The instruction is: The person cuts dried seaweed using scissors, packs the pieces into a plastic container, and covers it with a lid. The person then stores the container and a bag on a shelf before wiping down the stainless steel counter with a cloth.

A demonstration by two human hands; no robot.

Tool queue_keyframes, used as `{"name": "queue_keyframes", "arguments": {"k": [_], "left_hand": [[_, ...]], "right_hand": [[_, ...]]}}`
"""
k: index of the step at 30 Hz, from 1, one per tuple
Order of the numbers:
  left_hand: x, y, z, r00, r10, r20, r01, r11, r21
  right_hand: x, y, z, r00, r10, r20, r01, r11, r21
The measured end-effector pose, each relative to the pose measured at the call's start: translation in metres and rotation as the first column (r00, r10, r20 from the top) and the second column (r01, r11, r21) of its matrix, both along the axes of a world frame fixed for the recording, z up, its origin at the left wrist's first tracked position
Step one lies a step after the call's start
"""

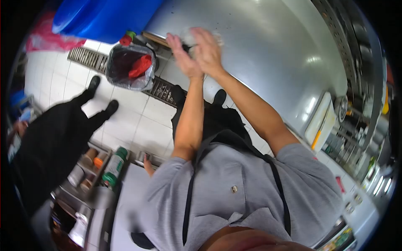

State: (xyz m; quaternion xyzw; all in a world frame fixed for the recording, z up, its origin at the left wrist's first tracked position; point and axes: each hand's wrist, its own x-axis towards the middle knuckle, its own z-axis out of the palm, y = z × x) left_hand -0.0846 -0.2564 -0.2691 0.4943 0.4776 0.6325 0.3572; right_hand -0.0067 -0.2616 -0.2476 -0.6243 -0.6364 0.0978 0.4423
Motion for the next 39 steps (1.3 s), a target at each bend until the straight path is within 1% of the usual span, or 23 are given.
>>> {"name": "queue_keyframes", "arguments": {"k": [1,2,5,7,9,12,14,15,17,18,19,20,22,24,25,29,31,33,35,36,37,38,39], "left_hand": [[-0.012,0.008,-0.003,0.993,-0.036,0.112,0.041,0.998,-0.038],[-0.028,0.02,-0.021,0.701,-0.1,0.706,0.174,0.984,-0.034],[-0.126,0.033,-0.029,0.206,-0.35,0.914,0.524,0.828,0.199],[-0.186,0.037,-0.059,0.21,-0.243,0.947,0.59,0.804,0.075],[-0.236,0.043,-0.122,0.405,-0.037,0.914,0.584,0.779,-0.227],[-0.295,0.069,-0.232,0.762,0.062,0.644,0.487,0.6,-0.634],[-0.331,0.089,-0.295,0.959,-0.163,0.234,0.284,0.588,-0.757],[-0.342,0.098,-0.302,0.957,-0.28,-0.072,0.143,0.675,-0.724],[-0.333,0.101,-0.234,0.816,-0.231,-0.531,-0.095,0.851,-0.516],[-0.332,0.094,-0.214,0.767,-0.274,-0.58,-0.151,0.802,-0.578],[-0.313,0.084,-0.179,0.814,-0.311,-0.491,-0.199,0.644,-0.738],[-0.297,0.072,-0.188,0.905,-0.207,-0.371,-0.086,0.767,-0.636],[-0.248,0.061,-0.184,0.979,-0.165,-0.119,0.077,0.843,-0.533],[-0.177,0.05,-0.127,0.969,-0.201,0.142,0.246,0.821,-0.515],[-0.143,0.044,-0.099,0.934,-0.2,0.296,0.322,0.831,-0.453],[-0.067,0.042,-0.036,0.803,0.021,0.595,0.296,0.854,-0.428],[-0.056,0.046,-0.03,0.742,0.128,0.658,0.258,0.852,-0.456],[-0.048,0.052,-0.022,0.596,0.2,0.778,0.256,0.87,-0.42],[-0.065,0.059,-0.046,0.479,0.175,0.86,0.339,0.867,-0.365],[-0.083,0.064,-0.079,0.037,-0.299,0.953,0.597,0.772,0.219],[-0.09,0.065,-0.095,-0.463,-0.597,0.655,0.534,0.401,0.744],[-0.093,0.055,-0.067,-0.199,-0.302,0.932,0.596,0.718,0.359],[-0.097,0.045,-0.038,0.12,0.094,0.988,0.563,0.813,-0.146]], "right_hand": [[-0.029,0.007,-0.001,0.995,0.031,-0.092,-0.03,1.0,0.009],[-0.058,0.014,-0.004,0.982,0.068,-0.176,-0.065,0.998,0.02],[-0.145,0.036,-0.047,0.864,0.238,-0.443,-0.257,0.966,0.017],[-0.221,0.037,-0.049,0.94,0.163,-0.3,-0.209,0.97,-0.128],[-0.245,0.046,-0.063,0.958,0.282,-0.06,-0.286,0.954,-0.087],[-0.252,0.071,-0.083,0.952,0.304,0.042,-0.304,0.953,0.002],[-0.245,0.071,-0.072,0.95,0.312,-0.03,-0.313,0.942,-0.119],[-0.233,0.065,-0.059,0.953,0.302,-0.02,-0.303,0.947,-0.104],[-0.187,0.037,-0.035,0.883,0.32,-0.344,-0.368,0.926,-0.083],[-0.155,0.021,-0.023,0.821,0.247,-0.514,-0.35,0.93,-0.111],[-0.119,0.004,-0.003,0.482,0.017,-0.876,-0.309,0.939,-0.152],[-0.067,-0.004,-0.025,0.413,-0.022,-0.911,-0.116,0.99,-0.077],[0.049,-0.019,0.008,0.576,-0.384,-0.721,0.303,0.92,-0.247],[0.135,-0.02,0.052,0.31,-0.356,-0.882,0.357,0.903,-0.239],[0.218,-0.016,0.006,0.66,-0.567,-0.492,0.558,0.809,-0.185],[0.235,0.048,-0.031,0.758,-0.571,0.315,0.533,0.821,0.206],[0.127,0.078,-0.014,0.901,-0.398,0.174,0.397,0.917,0.04],[0.026,0.081,-0.011,0.967,-0.235,0.098,0.242,0.967,-0.076],[-0.052,0.069,-0.033,0.995,-0.084,0.062,0.078,0.992,0.099],[-0.082,0.052,-0.018,1.0,0.014,-0.005,-0.014,0.996,0.088],[-0.097,0.04,-0.008,0.991,0.109,-0.073,-0.104,0.991,0.08],[-0.092,0.04,-0.011,0.992,0.108,-0.064,-0.101,0.99,0.095],[-0.089,0.038,-0.022,0.944,0.037,-0.327,-0.039,0.999,0.001]]}}
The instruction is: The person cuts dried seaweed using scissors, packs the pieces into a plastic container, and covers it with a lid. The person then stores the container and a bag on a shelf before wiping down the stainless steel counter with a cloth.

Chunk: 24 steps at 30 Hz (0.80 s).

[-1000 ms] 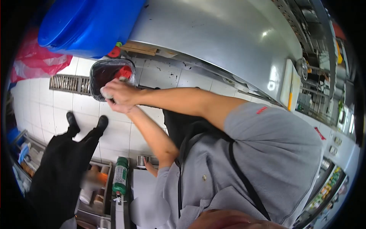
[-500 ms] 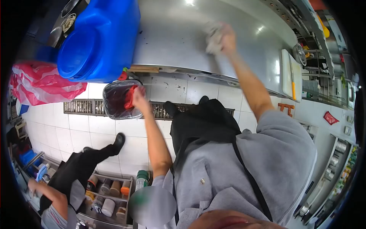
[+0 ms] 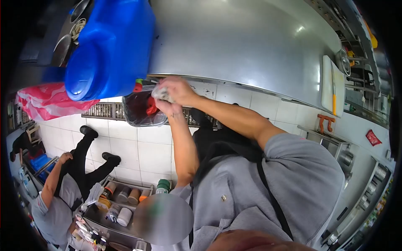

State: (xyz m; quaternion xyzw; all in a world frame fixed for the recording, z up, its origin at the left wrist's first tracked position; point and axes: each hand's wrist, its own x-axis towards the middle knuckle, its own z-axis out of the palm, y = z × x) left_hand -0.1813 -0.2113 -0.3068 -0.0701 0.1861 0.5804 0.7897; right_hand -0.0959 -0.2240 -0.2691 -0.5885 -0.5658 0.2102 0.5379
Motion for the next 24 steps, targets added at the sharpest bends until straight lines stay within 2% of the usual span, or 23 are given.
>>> {"name": "queue_keyframes", "arguments": {"k": [1,2,3,4,5,6,7,8,9,10,11,12,13,14,15,16,17,18,19,20,21,22,24], "left_hand": [[-0.018,0.007,-0.008,0.998,-0.057,-0.031,0.049,0.977,-0.207],[-0.042,0.012,-0.021,0.993,-0.107,-0.052,0.076,0.908,-0.411],[-0.068,0.012,-0.045,0.971,-0.217,0.1,0.238,0.911,-0.336],[-0.088,0.013,-0.062,0.91,-0.336,0.243,0.391,0.89,-0.233],[-0.095,0.02,-0.043,0.955,-0.242,0.17,0.292,0.866,-0.405],[-0.127,0.022,-0.092,0.904,-0.315,0.289,0.359,0.927,-0.11],[-0.126,0.024,-0.06,0.951,-0.298,-0.081,0.266,0.924,-0.276],[-0.124,0.025,-0.016,0.845,-0.303,-0.44,0.118,0.909,-0.4],[-0.135,0.028,-0.004,0.577,-0.484,-0.658,0.208,0.866,-0.455],[-0.156,0.036,-0.059,0.362,-0.374,-0.854,0.348,0.904,-0.248],[-0.179,0.042,-0.1,-0.026,-0.24,-0.97,0.417,0.879,-0.229],[-0.199,0.042,-0.116,-0.405,-0.041,-0.913,0.486,0.837,-0.253],[-0.197,0.04,-0.1,-0.413,-0.029,-0.91,0.491,0.835,-0.249],[-0.18,0.035,-0.075,-0.138,-0.168,-0.976,0.428,0.879,-0.212],[-0.175,0.026,-0.054,0.15,-0.281,-0.948,0.372,0.904,-0.209],[-0.179,0.018,-0.046,0.07,-0.29,-0.954,0.388,0.889,-0.242],[-0.179,0.016,-0.039,-0.003,-0.284,-0.959,0.421,0.87,-0.259],[-0.179,0.004,-0.025,-0.208,-0.102,-0.973,0.444,0.876,-0.187],[-0.189,-0.002,-0.028,-0.04,-0.033,-0.999,0.452,0.891,-0.048],[-0.18,-0.016,0.0,0.024,0.038,-0.999,0.477,0.878,0.044],[-0.188,-0.016,0.01,-0.102,0.119,-0.988,0.71,0.704,0.012],[-0.188,-0.015,0.01,-0.1,0.014,-0.995,0.68,0.731,-0.058],[-0.184,0.006,0.015,-0.175,-0.025,-0.984,0.784,0.602,-0.154]], "right_hand": [[-0.001,-0.002,-0.006,0.963,-0.049,-0.266,0.017,0.992,-0.122],[0.024,0.005,0.02,0.95,-0.165,-0.263,0.103,0.967,-0.234],[0.057,0.021,0.034,0.943,-0.279,-0.179,0.216,0.927,-0.306],[0.098,0.05,0.021,0.905,-0.317,-0.283,0.264,0.942,-0.208],[0.143,0.078,0.036,0.871,-0.325,-0.368,0.21,0.924,-0.321],[0.155,0.093,0.083,0.864,-0.398,-0.308,0.309,0.903,-0.299],[0.178,0.115,0.077,0.907,-0.365,-0.208,0.313,0.917,-0.247],[0.196,0.14,0.043,0.959,-0.277,-0.06,0.262,0.946,-0.189],[0.204,0.164,0.007,0.984,-0.157,0.086,0.167,0.977,-0.129],[0.193,0.172,-0.02,0.986,-0.032,0.161,0.048,0.994,-0.096],[0.149,0.157,-0.005,0.702,-0.19,0.686,0.083,0.979,0.185],[0.105,0.125,0.011,0.794,-0.15,0.589,0.106,0.988,0.108],[0.07,0.11,0.001,0.891,-0.095,0.444,0.166,0.978,-0.123],[0.039,0.077,0.005,0.911,0.04,0.411,-0.001,0.995,-0.095],[0.007,0.055,-0.013,0.875,0.044,0.482,-0.113,0.987,0.115],[-0.026,0.024,-0.01,0.929,0.273,0.251,-0.29,0.957,0.031],[-0.058,-0.004,-0.023,0.932,0.352,-0.087,-0.362,0.915,-0.177],[-0.078,-0.024,-0.043,0.916,0.4,-0.041,-0.402,0.91,-0.098],[-0.088,-0.037,-0.037,0.941,0.325,-0.092,-0.335,0.931,-0.142],[-0.094,-0.041,-0.031,0.971,0.182,-0.153,-0.211,0.957,-0.199],[-0.086,-0.038,-0.02,0.973,0.206,-0.108,-0.228,0.939,-0.257],[-0.076,-0.039,-0.003,0.985,0.133,-0.113,-0.159,0.951,-0.267],[-0.037,-0.04,0.043,0.974,0.111,-0.195,-0.146,0.974,-0.173]]}}
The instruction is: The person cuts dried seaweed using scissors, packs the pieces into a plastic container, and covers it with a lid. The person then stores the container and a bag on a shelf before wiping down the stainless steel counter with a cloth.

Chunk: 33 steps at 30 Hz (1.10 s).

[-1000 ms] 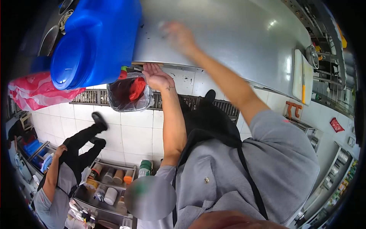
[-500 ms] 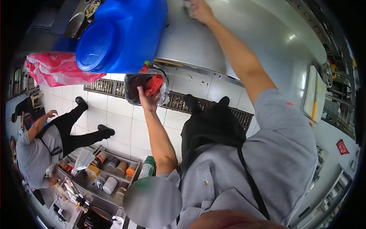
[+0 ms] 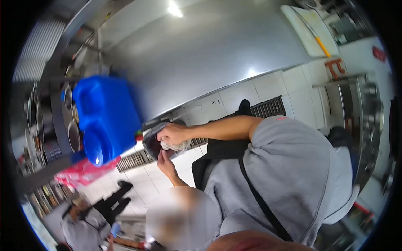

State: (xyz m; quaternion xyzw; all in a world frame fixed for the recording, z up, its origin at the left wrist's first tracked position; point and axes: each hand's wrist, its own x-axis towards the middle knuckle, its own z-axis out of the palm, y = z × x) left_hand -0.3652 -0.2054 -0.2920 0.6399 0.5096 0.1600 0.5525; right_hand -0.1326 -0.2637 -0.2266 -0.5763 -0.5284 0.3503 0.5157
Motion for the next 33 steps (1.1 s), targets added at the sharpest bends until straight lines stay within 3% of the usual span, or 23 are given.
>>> {"name": "queue_keyframes", "arguments": {"k": [1,2,3,6,9,11,12,13,14,15,16,17,18,20,21,22,24,26,27,29,30,31,33], "left_hand": [[0.027,-0.006,0.032,0.994,0.109,0.034,-0.106,0.992,-0.065],[0.048,-0.009,0.045,0.984,0.045,0.172,-0.069,0.988,0.137],[0.072,-0.009,0.054,0.976,-0.008,0.217,-0.051,0.963,0.265],[0.121,0.006,0.085,0.982,-0.101,0.162,0.045,0.947,0.318],[0.163,0.014,0.106,0.952,-0.3,0.068,0.226,0.832,0.506],[0.174,0.005,0.14,0.97,-0.24,0.039,0.209,0.907,0.365],[0.182,0.001,0.153,0.986,-0.167,0.005,0.162,0.963,0.217],[0.183,-0.002,0.156,0.964,-0.177,0.199,0.121,0.957,0.264],[0.185,-0.009,0.16,0.963,-0.172,0.207,0.114,0.957,0.266],[0.19,-0.014,0.164,0.921,-0.363,0.139,0.225,0.791,0.569],[0.181,-0.013,0.164,0.898,-0.439,-0.001,0.364,0.745,0.559],[0.172,-0.013,0.163,0.847,-0.513,-0.136,0.499,0.681,0.536],[0.161,-0.022,0.156,0.839,-0.481,-0.256,0.543,0.78,0.311],[0.153,-0.056,0.123,0.895,-0.444,-0.037,0.445,0.89,0.097],[0.146,-0.07,0.087,0.894,-0.444,0.06,0.441,0.896,0.057],[0.143,-0.094,0.071,0.858,-0.465,-0.217,0.477,0.879,0.006],[0.098,-0.109,-0.043,0.526,-0.76,-0.381,0.767,0.618,-0.173],[0.066,-0.098,-0.136,0.292,-0.95,-0.111,0.932,0.308,-0.19],[0.105,-0.094,-0.048,0.445,-0.882,-0.157,0.845,0.471,-0.252],[0.198,-0.114,0.177,0.803,-0.59,-0.084,0.559,0.795,-0.236],[0.224,-0.121,0.253,0.883,-0.469,-0.007,0.462,0.872,-0.161],[0.234,-0.104,0.26,0.8,-0.387,0.459,0.431,0.902,0.01],[0.252,-0.112,0.322,0.84,-0.385,0.382,0.25,0.9,0.357]], "right_hand": [[0.027,-0.002,0.019,0.999,-0.034,0.01,0.035,0.997,-0.066],[0.053,-0.003,0.032,0.998,-0.053,0.019,0.055,0.99,-0.129],[0.068,-0.009,0.036,0.939,-0.233,0.253,0.249,0.968,-0.031],[0.117,-0.017,0.005,0.554,-0.286,0.782,0.172,0.958,0.228],[0.157,-0.066,-0.017,0.433,-0.434,0.79,0.352,0.888,0.295],[0.208,-0.141,-0.026,0.532,-0.568,0.628,0.648,0.751,0.131],[0.246,-0.189,-0.037,0.337,-0.548,0.765,0.679,0.705,0.205],[0.275,-0.243,-0.047,0.042,-0.442,0.896,0.759,0.598,0.259],[0.303,-0.297,-0.028,0.146,-0.327,0.934,0.897,0.442,0.015],[0.322,-0.336,-0.003,0.034,-0.217,0.976,0.977,0.211,0.013],[0.341,-0.378,-0.012,-0.025,-0.187,0.982,1.0,0.002,0.026],[0.356,-0.418,-0.015,-0.055,-0.167,0.984,0.998,0.025,0.06],[0.368,-0.444,-0.018,-0.045,-0.237,0.97,0.999,-0.031,0.039],[0.364,-0.432,0.022,-0.109,-0.332,0.937,0.993,-0.088,0.084],[0.369,-0.421,0.028,-0.075,-0.411,0.909,0.997,0.004,0.083],[0.376,-0.408,0.031,-0.027,-0.478,0.878,0.993,0.09,0.08],[0.386,-0.376,0.031,0.081,-0.414,0.907,0.898,0.425,0.114],[0.383,-0.352,0.046,0.074,-0.451,0.889,0.747,0.616,0.251],[0.383,-0.35,0.066,0.059,-0.453,0.89,0.75,0.608,0.26],[0.367,-0.354,0.148,0.574,-0.691,0.439,0.78,0.625,-0.037],[0.353,-0.364,0.203,0.489,-0.781,0.388,0.855,0.518,-0.036],[0.348,-0.379,0.241,0.392,-0.858,0.333,0.808,0.494,0.322],[0.319,-0.411,0.323,0.199,-0.959,0.202,0.705,0.283,0.65]]}}
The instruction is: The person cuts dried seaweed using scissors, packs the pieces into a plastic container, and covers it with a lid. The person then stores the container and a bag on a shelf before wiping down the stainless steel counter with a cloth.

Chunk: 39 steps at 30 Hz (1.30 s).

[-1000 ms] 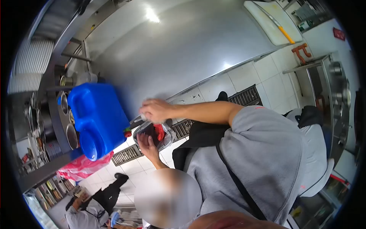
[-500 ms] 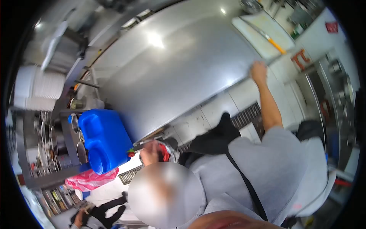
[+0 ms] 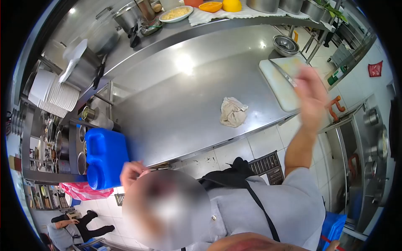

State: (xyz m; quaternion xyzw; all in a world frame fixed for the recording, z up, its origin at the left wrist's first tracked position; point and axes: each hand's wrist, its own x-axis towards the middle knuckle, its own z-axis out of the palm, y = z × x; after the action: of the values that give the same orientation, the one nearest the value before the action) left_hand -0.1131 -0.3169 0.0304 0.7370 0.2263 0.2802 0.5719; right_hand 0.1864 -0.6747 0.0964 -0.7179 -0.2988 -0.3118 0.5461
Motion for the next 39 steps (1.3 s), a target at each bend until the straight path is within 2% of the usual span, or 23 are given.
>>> {"name": "queue_keyframes", "arguments": {"k": [2,3,4,5,6,7,11,12,13,15,16,17,18,19,21,23,25,27,28,31,34,37,39], "left_hand": [[0.021,-0.033,0.056,0.982,0.01,0.186,-0.053,0.973,0.226],[0.025,-0.039,0.071,0.968,-0.058,0.243,-0.029,0.94,0.339],[0.026,-0.035,0.084,0.932,-0.259,0.255,0.097,0.853,0.513],[0.027,-0.028,0.097,0.862,-0.453,0.228,0.198,0.715,0.671],[0.03,-0.029,0.113,0.787,-0.59,0.181,0.288,0.611,0.738],[0.037,-0.04,0.125,0.731,-0.658,0.183,0.313,0.561,0.766],[0.047,-0.082,0.16,0.673,-0.731,0.11,0.453,0.526,0.72],[0.056,-0.087,0.154,0.615,-0.763,0.2,0.412,0.528,0.743],[0.06,-0.091,0.156,0.616,-0.763,0.197,0.434,0.537,0.724],[0.068,-0.103,0.16,0.576,-0.794,0.194,0.521,0.54,0.661],[0.074,-0.094,0.156,0.437,-0.875,0.208,0.668,0.471,0.577],[0.077,-0.113,0.165,0.463,-0.847,0.26,0.713,0.53,0.458],[0.078,-0.121,0.162,0.473,-0.846,0.246,0.701,0.53,0.477],[0.082,-0.118,0.163,0.477,-0.853,0.212,0.694,0.513,0.505],[0.098,-0.109,0.174,0.363,-0.931,0.049,0.802,0.339,0.492],[0.101,-0.117,0.165,0.35,-0.931,0.102,0.815,0.357,0.456],[0.098,-0.115,0.161,0.245,-0.941,0.235,0.969,0.248,-0.017],[0.091,-0.116,0.145,0.21,-0.945,0.25,0.978,0.204,-0.049],[0.088,-0.126,0.126,0.296,-0.89,0.347,0.921,0.362,0.143],[0.098,-0.102,0.126,0.091,-0.971,0.221,0.912,0.171,0.373],[0.098,-0.106,0.116,0.125,-0.97,0.207,0.838,0.214,0.502],[0.114,-0.103,0.123,0.149,-0.988,0.049,0.753,0.146,0.641],[0.113,-0.093,0.124,0.205,-0.979,0.02,0.719,0.164,0.676]], "right_hand": [[-0.03,-0.036,0.053,0.94,-0.004,0.342,-0.016,0.998,0.056],[-0.042,-0.052,0.072,0.866,0.041,0.499,-0.071,0.997,0.041],[-0.052,-0.063,0.087,0.779,0.103,0.619,-0.133,0.991,0.003],[-0.061,-0.07,0.097,0.694,0.161,0.702,-0.181,0.982,-0.045],[-0.069,-0.076,0.105,0.628,0.21,0.749,-0.217,0.972,-0.09],[-0.075,-0.08,0.11,0.581,0.246,0.776,-0.238,0.963,-0.127],[-0.089,-0.09,0.123,0.512,0.319,0.798,-0.251,0.943,-0.216],[-0.09,-0.092,0.124,0.519,0.32,0.792,-0.248,0.944,-0.219],[-0.091,-0.094,0.127,0.529,0.317,0.788,-0.239,0.946,-0.22],[-0.091,-0.096,0.131,0.53,0.34,0.777,-0.227,0.939,-0.256],[-0.096,-0.096,0.131,0.511,0.365,0.779,-0.221,0.931,-0.291],[-0.1,-0.097,0.132,0.499,0.356,0.791,-0.194,0.935,-0.298],[-0.101,-0.099,0.133,0.503,0.364,0.784,-0.183,0.931,-0.315],[-0.107,-0.099,0.133,0.499,0.353,0.791,-0.16,0.935,-0.316],[-0.113,-0.099,0.132,0.497,0.329,0.803,-0.125,0.943,-0.309],[-0.121,-0.093,0.132,0.508,0.344,0.79,-0.096,0.934,-0.345],[-0.128,-0.087,0.129,0.522,0.334,0.785,-0.071,0.934,-0.35],[-0.132,-0.084,0.127,0.56,0.321,0.764,-0.054,0.934,-0.353],[-0.135,-0.082,0.125,0.572,0.308,0.76,-0.043,0.937,-0.348],[-0.139,-0.076,0.121,0.601,0.302,0.74,-0.039,0.936,-0.35],[-0.141,-0.072,0.118,0.617,0.296,0.73,-0.036,0.936,-0.35],[-0.14,-0.068,0.114,0.637,0.28,0.718,-0.039,0.942,-0.332],[-0.142,-0.07,0.114,0.634,0.282,0.721,-0.034,0.94,-0.338]]}}
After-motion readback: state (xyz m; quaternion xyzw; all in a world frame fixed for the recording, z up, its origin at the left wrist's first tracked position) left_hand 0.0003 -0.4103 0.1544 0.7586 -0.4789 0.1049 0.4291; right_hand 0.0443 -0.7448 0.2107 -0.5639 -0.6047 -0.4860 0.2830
